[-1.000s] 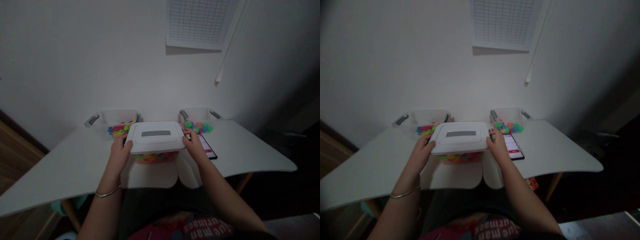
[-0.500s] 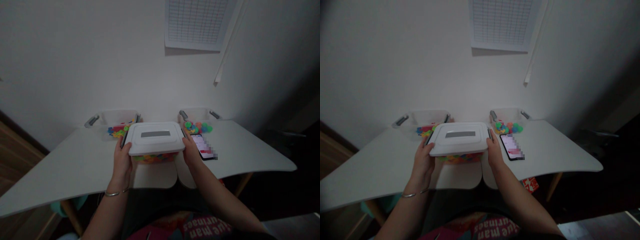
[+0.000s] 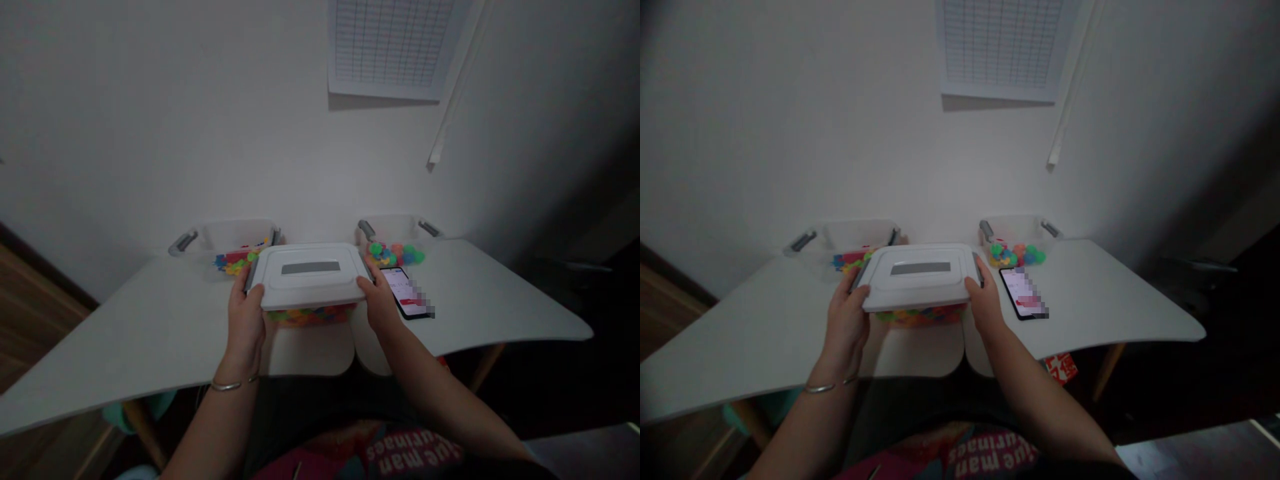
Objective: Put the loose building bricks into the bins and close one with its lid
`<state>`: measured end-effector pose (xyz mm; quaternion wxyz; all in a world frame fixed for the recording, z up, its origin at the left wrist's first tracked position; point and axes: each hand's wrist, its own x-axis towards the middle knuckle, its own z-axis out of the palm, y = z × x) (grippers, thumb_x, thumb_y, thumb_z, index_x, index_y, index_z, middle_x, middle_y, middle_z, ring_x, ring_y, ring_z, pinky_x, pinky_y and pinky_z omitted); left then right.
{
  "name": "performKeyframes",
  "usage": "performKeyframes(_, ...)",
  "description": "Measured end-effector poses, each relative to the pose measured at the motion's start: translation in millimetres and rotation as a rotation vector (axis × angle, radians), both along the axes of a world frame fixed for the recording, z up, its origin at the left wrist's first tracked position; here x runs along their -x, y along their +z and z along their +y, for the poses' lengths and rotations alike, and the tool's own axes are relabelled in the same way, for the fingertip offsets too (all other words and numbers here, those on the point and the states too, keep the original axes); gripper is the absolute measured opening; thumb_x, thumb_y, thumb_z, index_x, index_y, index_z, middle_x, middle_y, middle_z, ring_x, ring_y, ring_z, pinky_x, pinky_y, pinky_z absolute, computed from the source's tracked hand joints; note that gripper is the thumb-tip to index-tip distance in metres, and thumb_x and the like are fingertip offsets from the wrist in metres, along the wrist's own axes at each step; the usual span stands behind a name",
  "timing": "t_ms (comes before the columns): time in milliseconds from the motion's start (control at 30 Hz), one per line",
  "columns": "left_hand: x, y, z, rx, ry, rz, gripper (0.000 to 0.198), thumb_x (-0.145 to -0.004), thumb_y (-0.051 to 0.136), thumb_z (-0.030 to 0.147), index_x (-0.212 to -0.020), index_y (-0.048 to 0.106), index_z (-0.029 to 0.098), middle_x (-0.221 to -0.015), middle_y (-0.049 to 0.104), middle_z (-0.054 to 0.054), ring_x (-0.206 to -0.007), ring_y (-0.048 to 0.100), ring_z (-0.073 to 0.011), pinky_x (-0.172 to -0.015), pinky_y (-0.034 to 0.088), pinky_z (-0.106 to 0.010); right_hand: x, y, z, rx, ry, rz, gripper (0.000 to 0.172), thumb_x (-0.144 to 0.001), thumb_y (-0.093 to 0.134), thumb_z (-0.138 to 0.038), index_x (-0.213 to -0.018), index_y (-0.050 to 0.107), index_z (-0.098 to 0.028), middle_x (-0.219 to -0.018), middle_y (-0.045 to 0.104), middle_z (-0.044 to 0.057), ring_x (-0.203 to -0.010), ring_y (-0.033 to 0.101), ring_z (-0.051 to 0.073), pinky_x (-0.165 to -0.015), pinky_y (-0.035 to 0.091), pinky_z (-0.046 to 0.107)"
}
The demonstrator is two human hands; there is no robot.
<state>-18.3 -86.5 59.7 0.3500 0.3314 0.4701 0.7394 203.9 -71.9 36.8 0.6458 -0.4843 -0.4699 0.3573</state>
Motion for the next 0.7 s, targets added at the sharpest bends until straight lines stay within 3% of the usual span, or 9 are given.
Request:
performKeyframes(167, 4.8, 0.1, 0.4, 0.03, -0.013, 0.111, 0.06, -0.071, 0.054, 0.012, -0.131, 0.056, 0.015, -0.14, 0.054, -0.01, -0.127, 0.052, -0.0255, -0.111, 0.038, -0.043, -1.7, 9.2, -1.4, 0.034, -0.007, -0.105, 0.065, -0.071, 0.054, -0.03, -0.134, 0.054, -0.016, -0.141, 0.053, 0.007, -0.136, 0.04, 0.026, -0.118, 0.025, 0.044)
performKeyframes(400, 14.8, -5.3, 3.3, 0.045, -0.041, 0.25, 0.056, -0.075, 0.053, 0.016, -0.131, 0.057, 0.015, -0.143, 0.05, -0.009, -0.134, 0.044, -0.0255, -0.116, 0.03, -0.046, -2.1, 8.0, 3.3, 0.028, 0.013, -0.206, 0.062, -0.073, 0.047, -0.024, -0.133, 0.055, -0.013, -0.146, 0.046, 0.008, -0.139, 0.037, 0.023, -0.119, 0.023, 0.043)
performKeyframes(700, 26.6, -9.5, 7.8, -0.012, -0.082, 0.552, 0.048, -0.079, 0.049, 0.018, -0.125, 0.063, 0.017, -0.144, 0.049, -0.007, -0.139, 0.036, -0.0251, -0.119, 0.02, -0.048, -8.5, 5.8, 8.5, -0.015, -0.008, -0.414, 0.057, -0.075, 0.045, -0.021, -0.13, 0.058, -0.012, -0.143, 0.049, 0.01, -0.137, 0.04, 0.025, -0.118, 0.025, 0.046)
